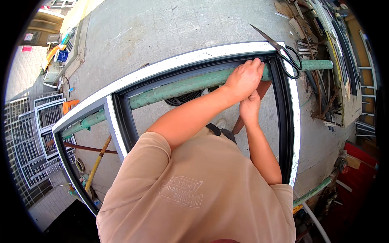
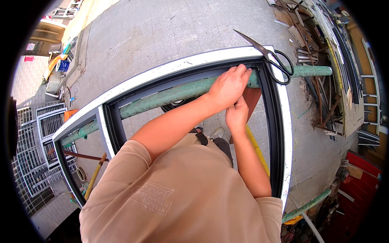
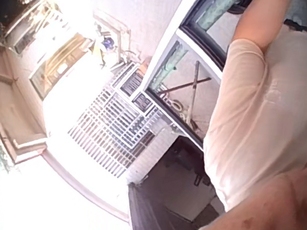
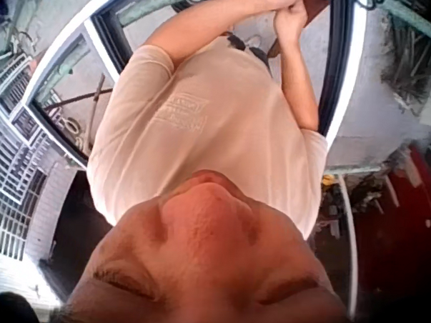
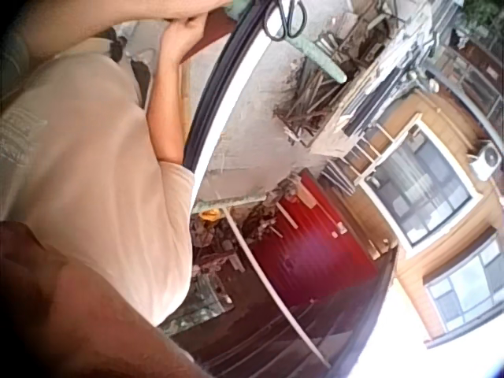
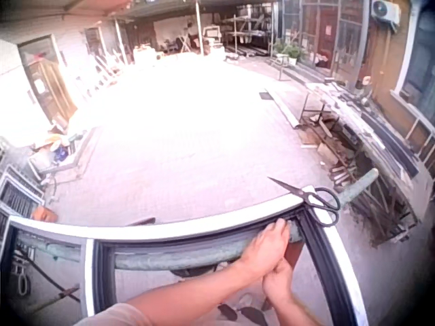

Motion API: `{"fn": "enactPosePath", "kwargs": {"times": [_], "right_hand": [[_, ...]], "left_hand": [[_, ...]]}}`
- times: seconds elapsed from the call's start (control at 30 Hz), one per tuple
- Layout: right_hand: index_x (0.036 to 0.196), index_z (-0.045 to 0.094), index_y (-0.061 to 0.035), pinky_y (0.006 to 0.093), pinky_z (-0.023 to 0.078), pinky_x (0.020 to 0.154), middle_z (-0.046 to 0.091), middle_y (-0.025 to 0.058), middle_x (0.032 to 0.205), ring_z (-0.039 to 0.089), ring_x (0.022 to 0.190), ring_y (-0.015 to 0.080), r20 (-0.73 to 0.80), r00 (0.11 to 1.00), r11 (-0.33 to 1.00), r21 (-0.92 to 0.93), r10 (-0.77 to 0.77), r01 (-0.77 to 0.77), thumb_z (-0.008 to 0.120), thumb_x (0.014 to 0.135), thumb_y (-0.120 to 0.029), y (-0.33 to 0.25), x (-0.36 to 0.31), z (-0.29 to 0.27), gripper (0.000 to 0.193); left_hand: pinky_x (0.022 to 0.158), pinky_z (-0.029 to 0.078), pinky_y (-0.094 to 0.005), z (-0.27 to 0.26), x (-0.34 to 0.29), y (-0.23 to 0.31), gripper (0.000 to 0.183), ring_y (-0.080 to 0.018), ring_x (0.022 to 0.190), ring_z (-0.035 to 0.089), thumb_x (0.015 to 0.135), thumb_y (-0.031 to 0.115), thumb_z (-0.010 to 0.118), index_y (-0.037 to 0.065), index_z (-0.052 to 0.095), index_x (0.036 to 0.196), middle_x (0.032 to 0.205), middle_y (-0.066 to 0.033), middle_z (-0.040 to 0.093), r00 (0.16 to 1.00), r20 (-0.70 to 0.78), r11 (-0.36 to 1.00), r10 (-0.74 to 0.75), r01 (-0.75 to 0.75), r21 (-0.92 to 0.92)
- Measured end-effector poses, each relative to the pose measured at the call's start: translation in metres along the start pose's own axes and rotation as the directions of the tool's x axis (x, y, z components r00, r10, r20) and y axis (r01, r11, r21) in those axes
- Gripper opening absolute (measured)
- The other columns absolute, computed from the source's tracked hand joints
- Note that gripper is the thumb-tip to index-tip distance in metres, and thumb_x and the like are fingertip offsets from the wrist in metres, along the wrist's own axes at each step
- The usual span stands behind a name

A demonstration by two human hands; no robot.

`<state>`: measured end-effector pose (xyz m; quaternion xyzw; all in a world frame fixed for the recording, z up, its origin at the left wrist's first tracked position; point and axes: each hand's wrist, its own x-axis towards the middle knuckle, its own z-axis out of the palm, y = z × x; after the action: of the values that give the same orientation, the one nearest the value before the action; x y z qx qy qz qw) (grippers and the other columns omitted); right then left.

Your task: The person installs a black rubber seal into the frame of a window using scissors to cut the material to length.

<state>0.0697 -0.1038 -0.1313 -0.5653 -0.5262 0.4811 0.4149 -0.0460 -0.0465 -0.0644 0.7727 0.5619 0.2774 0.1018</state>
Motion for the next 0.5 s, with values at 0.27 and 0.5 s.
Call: {"fn": "enactPosePath", "kwargs": {"times": [0.27, 0.5], "right_hand": [[0.119, 0.075, 0.0005, 0.0244, 0.051, 0.081, 0.075, 0.001, 0.101, 0.064, 0.093, 0.0057, 0.105, 0.98, 0.955, 0.23, 0.169, -0.189, 0.066, 0.113, -0.019, -0.038, -0.005, -0.022, 0.022], [0.115, 0.074, -0.0032, 0.0209, 0.038, 0.065, 0.063, -0.0044, 0.082, 0.053, 0.073, 0.003, 0.191, 0.938, 0.918, 0.221, 0.29, -0.329, 0.067, 0.112, -0.018, -0.066, -0.002, -0.038, 0.017]], "left_hand": [[0.101, 0.056, -0.0497, -0.028, -0.05, 0.007, 0.043, -0.0403, 0.117, 0.068, 0.091, 0.007, 0.07, -0.002, 0.071, 0.133, 0.124, -0.0186, 0.07, 0.977, -0.089, 0.891, -0.192, 0.136, -0.434], [0.105, 0.054, -0.0501, -0.011, -0.107, 0.008, 0.038, -0.0425, 0.123, 0.068, 0.1, 0.014, 0.069, 0.001, 0.07, 0.136, 0.13, -0.0209, 0.072, 0.928, 0.108, 0.775, -0.357, 0.358, -0.521]]}}
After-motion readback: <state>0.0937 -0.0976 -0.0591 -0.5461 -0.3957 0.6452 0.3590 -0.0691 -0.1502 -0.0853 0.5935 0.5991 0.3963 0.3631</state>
